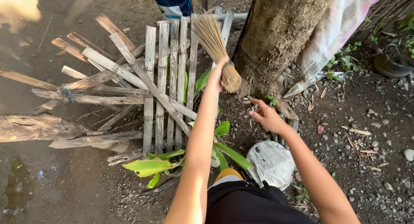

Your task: The recorder walks around a rural outdoor area, picks up empty glass bottles from the ground, and places them into a white sack.

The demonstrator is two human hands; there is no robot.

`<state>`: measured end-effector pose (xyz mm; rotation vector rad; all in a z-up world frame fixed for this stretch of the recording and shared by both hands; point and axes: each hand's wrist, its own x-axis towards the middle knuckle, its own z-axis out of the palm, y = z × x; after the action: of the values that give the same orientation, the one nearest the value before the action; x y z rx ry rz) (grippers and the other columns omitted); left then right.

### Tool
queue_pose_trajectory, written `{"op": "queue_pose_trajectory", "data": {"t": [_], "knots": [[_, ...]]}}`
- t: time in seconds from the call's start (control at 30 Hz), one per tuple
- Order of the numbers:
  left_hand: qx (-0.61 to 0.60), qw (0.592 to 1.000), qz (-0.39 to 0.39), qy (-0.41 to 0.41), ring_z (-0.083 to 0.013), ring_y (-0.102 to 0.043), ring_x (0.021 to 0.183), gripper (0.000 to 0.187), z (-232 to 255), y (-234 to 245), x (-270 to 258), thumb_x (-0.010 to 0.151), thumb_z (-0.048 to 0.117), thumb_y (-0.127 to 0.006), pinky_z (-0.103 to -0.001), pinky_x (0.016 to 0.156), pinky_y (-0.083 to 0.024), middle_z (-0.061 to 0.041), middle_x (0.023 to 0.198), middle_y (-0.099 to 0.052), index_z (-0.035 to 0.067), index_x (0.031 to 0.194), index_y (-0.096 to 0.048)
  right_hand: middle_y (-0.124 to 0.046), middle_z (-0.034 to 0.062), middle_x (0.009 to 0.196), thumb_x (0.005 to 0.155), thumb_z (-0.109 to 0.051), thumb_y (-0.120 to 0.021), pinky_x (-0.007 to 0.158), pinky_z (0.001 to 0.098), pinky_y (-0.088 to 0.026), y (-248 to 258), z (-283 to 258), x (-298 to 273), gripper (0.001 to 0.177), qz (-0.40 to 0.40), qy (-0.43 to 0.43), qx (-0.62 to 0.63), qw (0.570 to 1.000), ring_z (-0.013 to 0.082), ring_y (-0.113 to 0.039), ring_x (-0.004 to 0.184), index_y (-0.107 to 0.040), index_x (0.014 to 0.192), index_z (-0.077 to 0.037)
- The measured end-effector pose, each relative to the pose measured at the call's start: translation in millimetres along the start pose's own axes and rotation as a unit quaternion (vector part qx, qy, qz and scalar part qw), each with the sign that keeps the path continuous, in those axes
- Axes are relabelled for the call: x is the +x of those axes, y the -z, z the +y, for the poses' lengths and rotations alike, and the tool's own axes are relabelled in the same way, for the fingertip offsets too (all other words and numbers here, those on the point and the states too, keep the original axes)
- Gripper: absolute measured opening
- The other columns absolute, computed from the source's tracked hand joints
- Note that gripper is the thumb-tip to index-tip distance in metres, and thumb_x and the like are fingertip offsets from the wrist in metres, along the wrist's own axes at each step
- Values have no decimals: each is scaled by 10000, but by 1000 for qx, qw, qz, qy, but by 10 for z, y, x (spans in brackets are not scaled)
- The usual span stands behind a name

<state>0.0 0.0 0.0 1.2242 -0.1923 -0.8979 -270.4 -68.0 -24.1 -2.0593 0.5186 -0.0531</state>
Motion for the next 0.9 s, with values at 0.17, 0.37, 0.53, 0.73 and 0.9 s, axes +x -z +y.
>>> {"op": "queue_pose_trajectory", "data": {"t": [0.17,0.37,0.53,0.73,0.9], "knots": [[-1,999,15,-51,-272,-690,988,793,326,399,690,808,522,-742,-363,796,-580,-183,1086,-698,-81,1299,-583,-728,178,1083,956,-335,-663,898,443,-563,224,18,390,622,12,38,-91,995,314,-709,1018,-431,1498,-134],[38,992,79,-89,-303,-671,1140,810,1069,592,660,766,491,-752,-394,930,-541,-199,1209,-683,-18,1362,-547,-720,201,1118,951,-315,-673,925,462,-546,486,-149,643,629,42,28,-127,991,347,-692,1074,-437,1508,-145],[18,978,27,-205,-242,-655,1068,637,1328,1022,848,792,432,-785,-399,902,-557,-103,1175,-689,84,1310,-655,-703,235,1135,938,-297,-702,900,467,-550,501,80,573,613,90,23,-78,993,367,-688,1070,-483,1479,-112],[-25,987,20,-157,-255,-681,917,614,1643,1326,842,691,463,-848,-458,758,-600,-87,1023,-667,110,1159,-668,-675,246,1215,959,-232,-721,851,481,-535,491,434,331,555,125,74,-75,987,381,-670,1031,-506,1437,-49],[9,969,9,-247,-335,-641,1178,833,1577,1490,845,728,434,-904,-535,960,-591,-194,1290,-597,34,1379,-572,-712,198,1090,984,-240,-721,869,448,-551,577,702,-15,527,167,-4,-67,984,338,-695,999,-535,1444,-61]]}}
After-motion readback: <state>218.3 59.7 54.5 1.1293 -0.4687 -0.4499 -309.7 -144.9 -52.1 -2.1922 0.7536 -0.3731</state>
